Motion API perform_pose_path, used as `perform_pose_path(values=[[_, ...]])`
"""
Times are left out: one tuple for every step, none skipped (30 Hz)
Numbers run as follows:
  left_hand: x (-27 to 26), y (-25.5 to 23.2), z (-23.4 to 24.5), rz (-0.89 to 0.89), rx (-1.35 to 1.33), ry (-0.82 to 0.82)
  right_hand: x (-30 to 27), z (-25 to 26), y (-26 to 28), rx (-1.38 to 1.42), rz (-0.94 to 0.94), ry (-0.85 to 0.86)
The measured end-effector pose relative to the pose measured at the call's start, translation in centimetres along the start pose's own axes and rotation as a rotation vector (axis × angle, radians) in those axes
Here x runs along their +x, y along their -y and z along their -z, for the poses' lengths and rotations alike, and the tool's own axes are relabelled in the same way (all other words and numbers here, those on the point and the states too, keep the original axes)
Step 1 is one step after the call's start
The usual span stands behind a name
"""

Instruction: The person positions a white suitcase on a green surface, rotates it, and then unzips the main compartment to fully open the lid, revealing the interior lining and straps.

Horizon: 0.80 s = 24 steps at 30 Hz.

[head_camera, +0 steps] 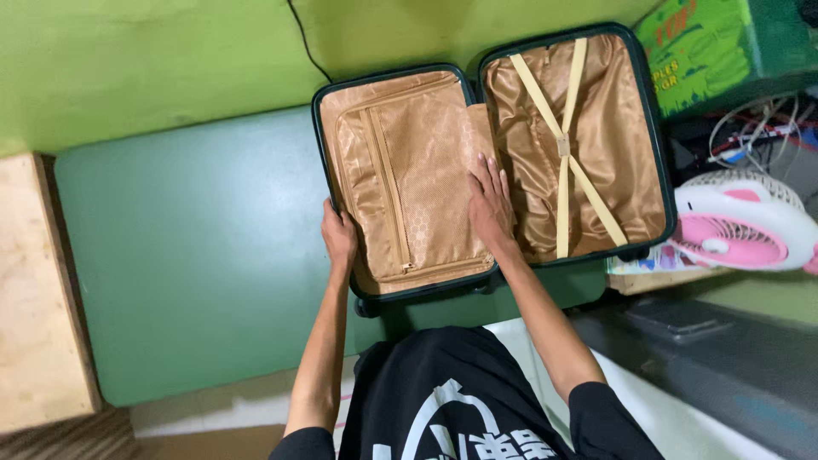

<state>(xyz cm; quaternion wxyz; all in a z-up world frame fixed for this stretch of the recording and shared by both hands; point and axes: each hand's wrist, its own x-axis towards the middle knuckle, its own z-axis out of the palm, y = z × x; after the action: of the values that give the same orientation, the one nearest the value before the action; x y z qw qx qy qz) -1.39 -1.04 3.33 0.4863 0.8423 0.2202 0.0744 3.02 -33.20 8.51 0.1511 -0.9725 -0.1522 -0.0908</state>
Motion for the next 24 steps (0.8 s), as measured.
perform_pose_path(values=[[-0.2,0.0,-0.1,-0.013,0.0,0.016,-0.9,0.0,0.3,0.021,-0.016,0.012],[-0.1,0.0,-0.1,-0.039,-0.002,-0.01,-1.6,0.0,0.7,0.044,-0.028,0.021],[0.0,0.1,-0.2,-0.066,-0.004,-0.037,-2.3,0.0,1.1,0.04,-0.042,0.01],[0.0,0.3,-0.3,-0.075,-0.004,-0.025,-3.1,0.0,1.4,0.06,-0.058,0.013],[0.0,0.5,-0.5,-0.05,-0.006,-0.022,-3.9,-0.1,1.9,0.081,-0.074,0.015],[0.1,0.8,-0.5,-0.027,-0.008,-0.019,-4.7,-0.2,2.4,0.076,-0.087,0.008],[0.2,1.1,-0.3,-0.037,-0.009,-0.007,-5.5,-0.2,3.0,0.018,-0.09,0.018],[0.3,1.4,-0.4,-0.045,-0.013,-0.001,-6.0,-0.2,3.2,-0.044,-0.095,0.028],[0.4,1.6,-0.7,-0.054,-0.018,0.005,-6.3,-0.2,3.2,-0.052,-0.108,0.02],[0.4,2.0,-0.7,-0.061,-0.017,0.013,-6.6,-0.4,3.5,-0.089,-0.12,0.039],[0.4,2.2,-0.7,-0.084,-0.021,0.037,-6.8,-0.5,3.8,-0.125,-0.131,0.057],[0.5,2.3,-0.6,-0.106,-0.027,0.059,-6.8,-0.6,4.0,-0.128,-0.139,0.052],[0.6,2.3,-0.4,-0.112,-0.029,0.065,-6.8,-0.7,4.2,-0.138,-0.15,0.078],[0.8,2.2,-0.1,-0.086,-0.015,0.123,-6.7,-0.8,4.3,-0.148,-0.158,0.101],[0.9,1.9,0.2,-0.06,0.0,0.18,-6.6,-0.8,4.3,-0.151,-0.163,0.095],[0.8,1.8,0.7,-0.064,-0.002,0.182,-6.7,-0.7,4.3,-0.166,-0.145,0.09],[0.6,1.6,1.2,-0.223,0.046,0.185,-6.8,-0.7,4.5,-0.181,-0.127,0.086],[0.5,1.5,1.8,-0.383,0.094,0.183,-6.8,-0.6,4.6,-0.181,-0.125,0.08],[0.1,1.3,2.3,-0.388,0.093,0.18,-6.9,-0.5,4.7,-0.178,-0.142,0.103],[-0.4,1.2,2.8,-0.412,0.165,0.267,-6.9,-0.5,4.8,-0.174,-0.157,0.125],[-0.9,1.2,3.3,-0.436,0.237,0.353,-6.8,-0.6,4.9,-0.173,-0.154,0.119],[-1.5,1.3,3.8,-0.439,0.237,0.352,-6.9,-0.7,5.0,-0.167,-0.165,0.097],[-2.1,1.5,4.1,-0.436,0.273,0.414,-7.0,-1.0,5.2,-0.161,-0.176,0.076],[-2.2,1.6,4.2,-0.436,0.306,0.472,-6.9,-1.2,5.2,-0.164,-0.173,0.068]])
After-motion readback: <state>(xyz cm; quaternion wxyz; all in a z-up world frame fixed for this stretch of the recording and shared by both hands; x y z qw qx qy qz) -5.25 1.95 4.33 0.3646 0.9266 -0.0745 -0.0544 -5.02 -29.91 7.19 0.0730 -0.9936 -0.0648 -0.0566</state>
